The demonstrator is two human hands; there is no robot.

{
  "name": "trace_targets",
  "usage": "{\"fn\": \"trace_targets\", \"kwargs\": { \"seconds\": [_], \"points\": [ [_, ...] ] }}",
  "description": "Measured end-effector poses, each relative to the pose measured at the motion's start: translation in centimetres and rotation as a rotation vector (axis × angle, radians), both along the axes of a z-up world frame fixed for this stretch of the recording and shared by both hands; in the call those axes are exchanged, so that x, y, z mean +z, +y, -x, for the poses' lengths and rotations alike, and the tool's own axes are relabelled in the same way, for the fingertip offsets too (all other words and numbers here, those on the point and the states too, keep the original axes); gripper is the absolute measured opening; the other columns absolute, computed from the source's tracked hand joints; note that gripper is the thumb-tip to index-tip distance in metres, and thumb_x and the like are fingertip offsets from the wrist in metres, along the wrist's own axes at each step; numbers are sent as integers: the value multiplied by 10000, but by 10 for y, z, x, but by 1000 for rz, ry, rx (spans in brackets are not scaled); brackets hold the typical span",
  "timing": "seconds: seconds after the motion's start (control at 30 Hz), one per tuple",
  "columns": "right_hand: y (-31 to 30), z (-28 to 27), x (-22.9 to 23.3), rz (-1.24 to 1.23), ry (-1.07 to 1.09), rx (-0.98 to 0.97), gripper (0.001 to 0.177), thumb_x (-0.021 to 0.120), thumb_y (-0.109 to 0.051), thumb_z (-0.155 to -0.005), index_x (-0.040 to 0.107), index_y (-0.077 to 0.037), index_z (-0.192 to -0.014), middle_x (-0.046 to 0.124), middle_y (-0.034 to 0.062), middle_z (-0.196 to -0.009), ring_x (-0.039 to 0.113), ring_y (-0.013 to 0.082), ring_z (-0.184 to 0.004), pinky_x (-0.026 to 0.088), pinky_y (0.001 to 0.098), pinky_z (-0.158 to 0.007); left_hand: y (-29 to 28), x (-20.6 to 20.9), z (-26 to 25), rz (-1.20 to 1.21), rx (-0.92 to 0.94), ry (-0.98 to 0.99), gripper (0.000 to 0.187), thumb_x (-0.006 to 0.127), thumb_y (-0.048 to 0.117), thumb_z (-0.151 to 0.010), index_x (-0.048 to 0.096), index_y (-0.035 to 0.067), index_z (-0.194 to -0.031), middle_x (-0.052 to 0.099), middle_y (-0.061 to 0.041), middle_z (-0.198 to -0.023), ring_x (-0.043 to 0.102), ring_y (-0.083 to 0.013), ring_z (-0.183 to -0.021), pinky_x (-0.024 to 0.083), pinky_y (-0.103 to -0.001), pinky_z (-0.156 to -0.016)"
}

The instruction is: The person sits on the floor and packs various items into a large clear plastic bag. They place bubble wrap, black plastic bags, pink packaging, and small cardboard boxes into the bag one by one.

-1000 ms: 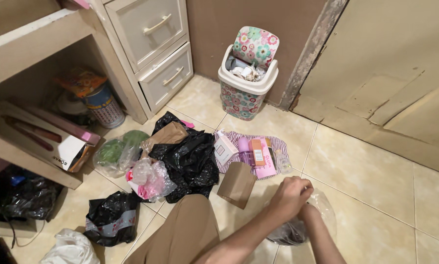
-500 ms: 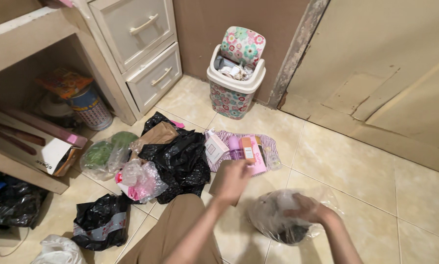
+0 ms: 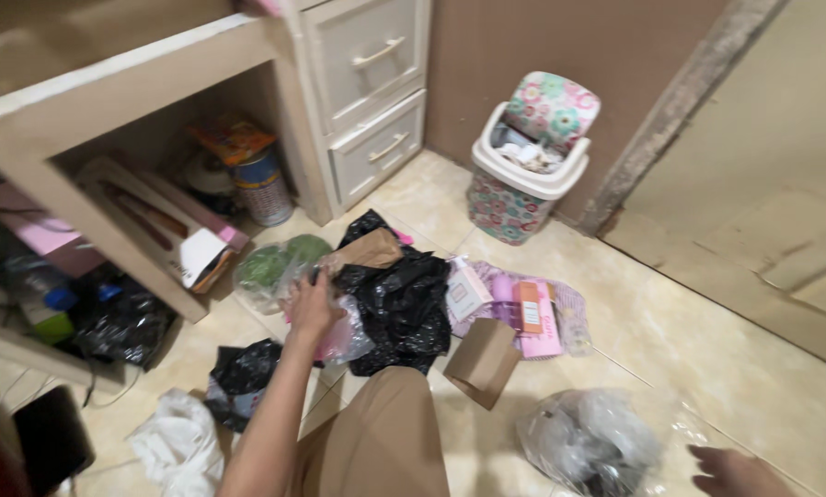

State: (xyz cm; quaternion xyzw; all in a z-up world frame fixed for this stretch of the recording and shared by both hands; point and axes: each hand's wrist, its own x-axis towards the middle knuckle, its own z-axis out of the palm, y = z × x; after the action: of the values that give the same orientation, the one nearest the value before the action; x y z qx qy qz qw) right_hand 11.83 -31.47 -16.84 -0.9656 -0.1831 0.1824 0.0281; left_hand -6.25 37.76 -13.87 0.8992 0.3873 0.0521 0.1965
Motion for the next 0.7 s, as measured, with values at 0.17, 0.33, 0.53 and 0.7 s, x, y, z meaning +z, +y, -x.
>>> {"fn": "trace_targets", "kwargs": {
  "seconds": [0.17, 0.33, 0.53, 0.7],
  "points": [
    [85, 8, 54, -107, -174, 30, 515, 735, -303, -859, 632, -194, -1352, 765, 81, -1216, 743, 275, -1128, 580, 396, -1016, 22, -52, 12, -30, -49, -10, 659, 837, 185, -769, 574, 155, -1372, 578, -134, -1394, 487, -385, -1350, 441, -576, -1069],
    [241, 78, 122, 88, -286, -32, 414, 638, -406, -915, 653, -222, -1285, 749, 118, -1093, 733, 327, -1038, 596, 461, -894, 29, -61, 17, -125, -17, -214, 279, 751, 139, -842, 682, 65, -1102, 700, -155, -1180, 591, -387, -1194, 472, -573, -987],
    [334, 124, 151, 66, -487, 145, 373, 640, -491, -884, 692, -140, -998, 755, 95, -847, 761, 312, -765, 611, 452, -672, 22, -3, 29, -148, -2, -398, 172, 725, 137, -871, 662, 22, -982, 726, -216, -982, 667, -422, -995, 519, -533, -883],
    [340, 128, 157, 113, -490, 109, 479, 664, -609, -836, 717, -137, -901, 740, 79, -811, 759, 298, -751, 605, 449, -651, -8, 49, 38, -48, -7, -496, 256, 714, 119, -871, 618, -33, -1054, 693, -291, -984, 677, -486, -915, 542, -556, -790]
  ]
}}
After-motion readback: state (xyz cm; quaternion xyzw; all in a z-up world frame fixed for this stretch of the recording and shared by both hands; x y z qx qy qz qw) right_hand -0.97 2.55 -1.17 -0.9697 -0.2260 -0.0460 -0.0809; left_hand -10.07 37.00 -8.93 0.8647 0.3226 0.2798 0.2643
